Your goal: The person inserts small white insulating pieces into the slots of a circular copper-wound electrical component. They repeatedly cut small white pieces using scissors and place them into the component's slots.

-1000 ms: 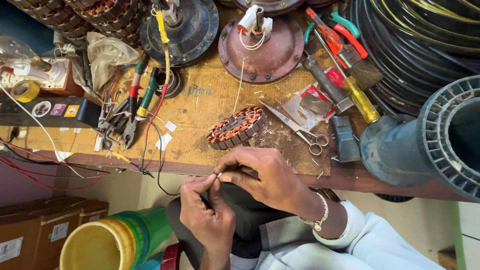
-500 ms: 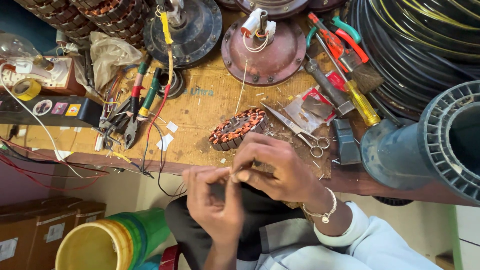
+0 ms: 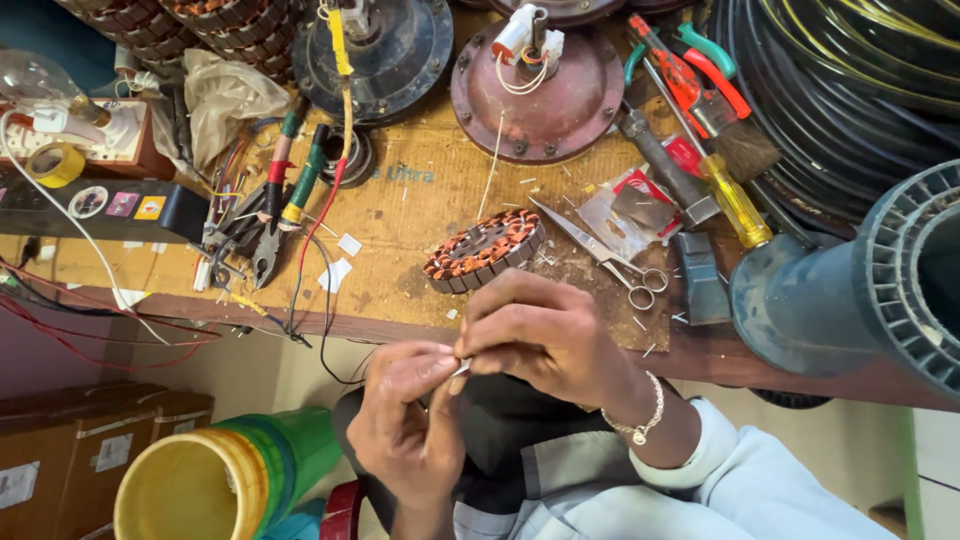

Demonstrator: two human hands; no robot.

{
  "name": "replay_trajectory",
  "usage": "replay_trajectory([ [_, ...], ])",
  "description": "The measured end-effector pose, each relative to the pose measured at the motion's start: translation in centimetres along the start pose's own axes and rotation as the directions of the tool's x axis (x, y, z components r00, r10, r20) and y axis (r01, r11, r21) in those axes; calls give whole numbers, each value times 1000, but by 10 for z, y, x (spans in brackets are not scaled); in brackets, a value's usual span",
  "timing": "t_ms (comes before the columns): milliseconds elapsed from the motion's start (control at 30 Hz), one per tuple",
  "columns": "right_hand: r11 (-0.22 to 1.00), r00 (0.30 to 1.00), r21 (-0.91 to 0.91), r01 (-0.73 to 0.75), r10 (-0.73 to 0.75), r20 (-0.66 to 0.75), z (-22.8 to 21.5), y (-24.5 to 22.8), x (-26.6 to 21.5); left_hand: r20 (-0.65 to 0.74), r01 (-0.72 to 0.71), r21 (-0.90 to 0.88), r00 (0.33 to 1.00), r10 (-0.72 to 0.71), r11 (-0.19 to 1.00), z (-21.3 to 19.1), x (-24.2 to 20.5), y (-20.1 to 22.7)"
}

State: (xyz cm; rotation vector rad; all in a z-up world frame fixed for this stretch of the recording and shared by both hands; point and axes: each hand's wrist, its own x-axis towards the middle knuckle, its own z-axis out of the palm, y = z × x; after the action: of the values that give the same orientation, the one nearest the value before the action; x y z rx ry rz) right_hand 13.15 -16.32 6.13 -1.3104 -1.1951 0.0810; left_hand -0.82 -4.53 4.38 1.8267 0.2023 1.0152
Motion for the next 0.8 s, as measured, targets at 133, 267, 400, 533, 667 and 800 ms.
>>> replay_trajectory([
  [133,997,992,70,27,-36,121,0,-2,4,-13,228,-190,972,-234,955,-12,-9,-4],
  [267,998,985,23,62,-64,159,5,-2,4,74,226,-239,974,-214,944,-24,-9,0],
  [400,999,983,-49,8,1,181,10,-4,4,65,-7,24,998,5,1000,-28,-1,0],
  [533,990,981,-119,-78,97,168,14,-6,3,27,-65,253,998,60,965,-27,1,3],
  [667,983,975,-155,-101,129,179,14,-8,1,63,-72,250,996,58,965,-26,-1,-2],
  [800,980,971,-149,-132,158,178,12,-12,0,75,-116,247,992,100,962,-24,-5,-6],
])
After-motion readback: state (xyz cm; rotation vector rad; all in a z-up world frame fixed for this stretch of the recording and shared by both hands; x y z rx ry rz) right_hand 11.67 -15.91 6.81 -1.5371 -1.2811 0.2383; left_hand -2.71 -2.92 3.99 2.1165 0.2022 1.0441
